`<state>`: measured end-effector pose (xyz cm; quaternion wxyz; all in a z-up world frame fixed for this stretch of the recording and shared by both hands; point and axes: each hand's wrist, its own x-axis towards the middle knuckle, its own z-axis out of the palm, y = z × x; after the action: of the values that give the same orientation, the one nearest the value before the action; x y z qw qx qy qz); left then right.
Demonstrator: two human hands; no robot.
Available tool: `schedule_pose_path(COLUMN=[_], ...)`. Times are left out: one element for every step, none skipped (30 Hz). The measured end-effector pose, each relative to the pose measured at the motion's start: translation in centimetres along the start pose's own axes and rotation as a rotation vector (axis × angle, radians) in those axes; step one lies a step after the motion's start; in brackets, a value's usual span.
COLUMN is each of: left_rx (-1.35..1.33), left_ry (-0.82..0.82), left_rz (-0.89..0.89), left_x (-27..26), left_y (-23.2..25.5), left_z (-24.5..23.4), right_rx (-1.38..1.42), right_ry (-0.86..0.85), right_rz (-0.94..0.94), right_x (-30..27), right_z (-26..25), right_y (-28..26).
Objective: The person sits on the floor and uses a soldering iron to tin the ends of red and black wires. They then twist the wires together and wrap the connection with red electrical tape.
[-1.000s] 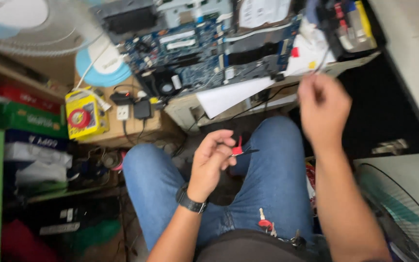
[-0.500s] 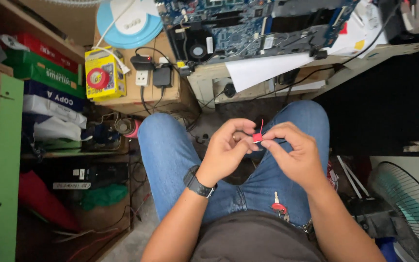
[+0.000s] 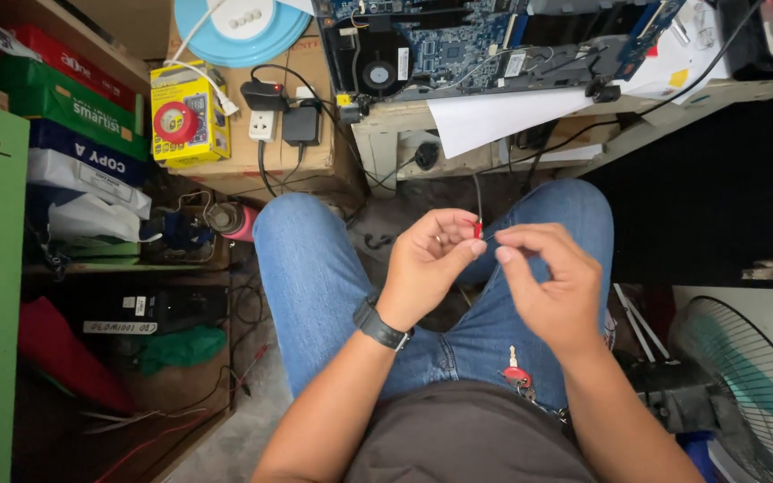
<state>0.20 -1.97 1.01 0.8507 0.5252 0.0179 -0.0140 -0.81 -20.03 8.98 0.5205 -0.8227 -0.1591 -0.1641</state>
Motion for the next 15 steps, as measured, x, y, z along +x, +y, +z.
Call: schedule_pose_path(left_rx=[-0.002, 0.096, 0.195, 0.195, 0.268, 0.342, 0.342, 0.429, 0.516, 0.516, 0.537, 0.558, 0.558, 0.544, 0.529], left_ry=[0.0, 0.025, 0.05, 0.052, 0.062, 0.072, 0.074, 0.07, 0.063, 0.064, 0.049, 0.034, 0.033, 0.022, 0.01], left_rz=[-0.002, 0.023, 0.05, 0.049, 0.081, 0.112, 0.113, 0.146, 0.18, 0.181, 0.193, 0.206, 0.206, 0.186, 0.166], left_x=[-0.2, -0.3, -0.5, -0.7, -0.9, -1.1, -1.2, -1.3, -1.4, -1.5, -1.6, -1.7, -1.7, -1.7, -1.7], left_y=[0.3, 0.7, 1.0, 1.4, 1.8, 2.2, 2.4, 2.7, 2.9, 3.0, 3.2, 3.4, 3.4, 3.4, 3.4], left_z=[0.3, 0.6, 0.8, 1.0, 1.2, 1.3, 1.4, 1.5, 1.6, 1.8, 2.0, 2.2, 2.2, 2.2, 2.2], right_rx=[-0.002, 0.008, 0.02, 0.02, 0.023, 0.025, 0.027, 0.014, 0.0, 0.001, -0.002, -0.005, -0.005, 0.024, 0.052], right_ry=[-0.001, -0.012, -0.023, -0.025, -0.02, -0.016, -0.018, -0.024, -0.029, -0.029, -0.027, -0.025, -0.024, -0.037, -0.05], right_rz=[0.002, 0.013, 0.023, 0.024, 0.029, 0.035, 0.033, 0.021, 0.01, 0.009, 0.027, 0.045, 0.044, 0.074, 0.105], right_x=[-0.1, -0.2, -0.3, -0.3, -0.2, -0.1, -0.1, 0.0, 0.0, -0.1, -0.2, -0.2, -0.4, -0.5, -0.6], right_z=[0.2, 0.5, 0.8, 0.8, 0.9, 0.9, 1.0, 1.1, 1.1, 1.1, 1.1, 1.1, 1.0, 0.9, 0.7], right_y=[0.0, 0.0, 0.0, 0.0, 0.0, 0.0, -0.1, -0.1, -0.2, -0.2, -0.1, -0.1, 0.4, 0.8, 1.3])
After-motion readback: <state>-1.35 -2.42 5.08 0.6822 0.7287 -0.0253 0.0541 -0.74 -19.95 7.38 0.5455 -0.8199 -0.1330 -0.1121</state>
